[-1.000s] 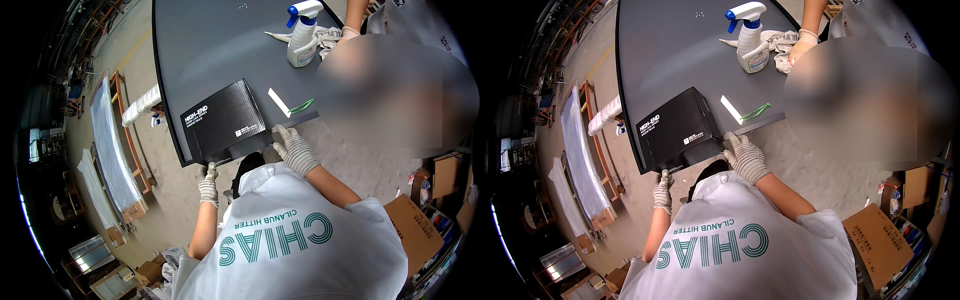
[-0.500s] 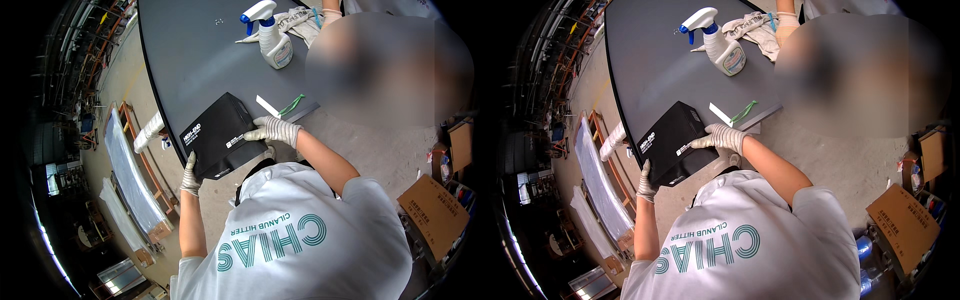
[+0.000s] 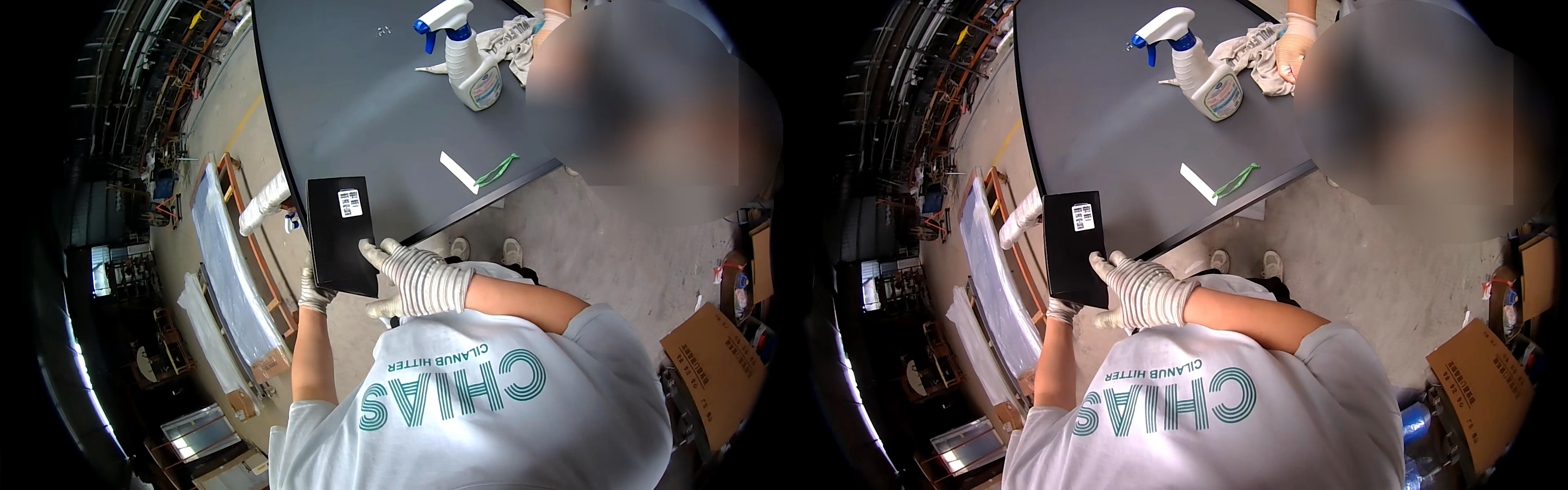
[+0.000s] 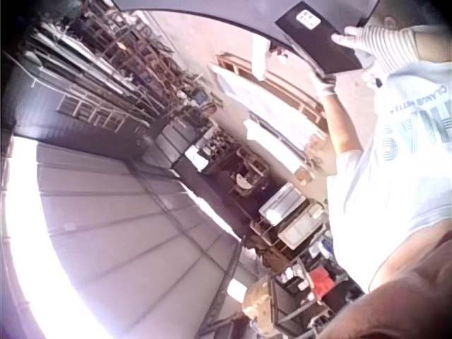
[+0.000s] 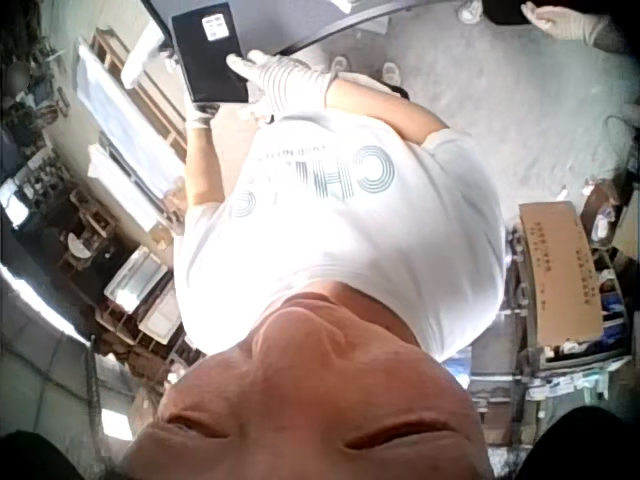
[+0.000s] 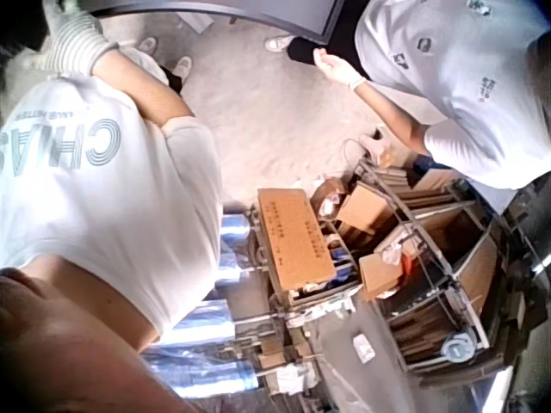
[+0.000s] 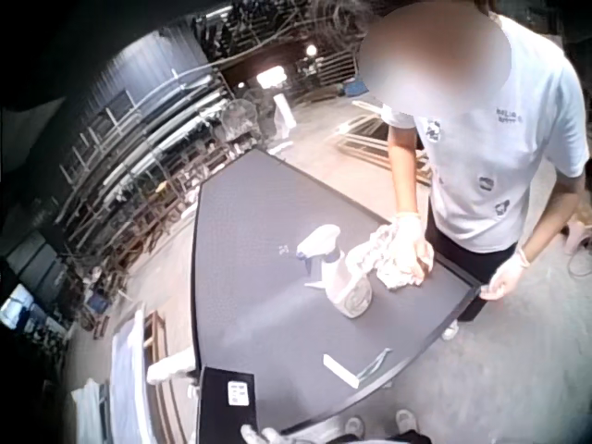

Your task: The person walks through a workshop, picks up a cardboard box, and uses a knife to cut the tape and open it. They remove a black product box labeled 'HIGH-END' and place it on a table. The person then opens the product box, removes a plastic-wrapped item, and places it back inside before closing the box.

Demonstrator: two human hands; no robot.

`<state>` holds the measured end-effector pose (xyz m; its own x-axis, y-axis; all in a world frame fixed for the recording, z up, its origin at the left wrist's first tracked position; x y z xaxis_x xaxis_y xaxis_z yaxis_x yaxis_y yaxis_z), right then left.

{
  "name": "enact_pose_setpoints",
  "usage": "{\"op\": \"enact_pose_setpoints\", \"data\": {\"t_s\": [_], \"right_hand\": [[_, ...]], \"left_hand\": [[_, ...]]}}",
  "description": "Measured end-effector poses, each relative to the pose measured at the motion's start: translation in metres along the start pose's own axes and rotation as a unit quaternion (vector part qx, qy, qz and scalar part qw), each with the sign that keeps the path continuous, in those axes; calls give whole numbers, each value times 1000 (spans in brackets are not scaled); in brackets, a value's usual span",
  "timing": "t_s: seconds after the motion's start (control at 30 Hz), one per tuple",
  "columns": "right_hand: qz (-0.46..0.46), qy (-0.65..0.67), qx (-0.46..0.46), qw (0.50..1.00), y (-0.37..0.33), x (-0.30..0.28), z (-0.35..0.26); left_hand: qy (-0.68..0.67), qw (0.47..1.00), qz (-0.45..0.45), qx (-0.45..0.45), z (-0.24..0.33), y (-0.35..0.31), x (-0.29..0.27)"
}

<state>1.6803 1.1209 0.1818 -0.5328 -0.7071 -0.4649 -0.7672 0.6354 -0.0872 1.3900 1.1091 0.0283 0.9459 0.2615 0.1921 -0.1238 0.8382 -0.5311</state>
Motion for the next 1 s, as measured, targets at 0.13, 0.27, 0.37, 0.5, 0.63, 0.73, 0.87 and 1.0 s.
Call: {"op": "enact_pose_setpoints", "data": {"t_s": [0.13,0.27,0.37,0.5,0.63,0.73,0.87,1.0], "right_hand": [[-50,-5,0,999,-3,15,-13],[-50,-20,10,998,0,20,-6],[-71,-40,29,996,0,22,-4],[-89,-42,36,995,-3,15,-12],[-87,-59,32,994,-3,11,-14],[-82,-67,15,994,4,15,-18],[-63,-50,-28,996,16,15,-29],[11,-76,-99,992,26,13,-44]], "left_hand": [[-92,995,-11,-31,-6,1,-9],[-182,982,-45,-37,-5,-6,-2],[-231,971,0,-68,-18,2,-17],[-256,963,34,-77,-20,1,-18],[-271,957,25,-97,-18,-1,-11],[-278,955,13,-105,-18,4,-13],[-268,958,-12,-101,-20,13,-21],[-255,959,-35,-120,-24,23,-23]]}}
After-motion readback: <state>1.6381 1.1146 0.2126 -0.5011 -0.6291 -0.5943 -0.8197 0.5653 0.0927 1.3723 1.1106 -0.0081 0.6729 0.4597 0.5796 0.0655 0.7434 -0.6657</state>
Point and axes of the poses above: each hand's wrist, its own y-axis towards the middle knuckle, its own x-axis out of the palm, z = x × y, the point moved 10 cm from there along y, towards the middle knuckle, and after that the axes turned 1 degree about z, right-handed, at the moved point
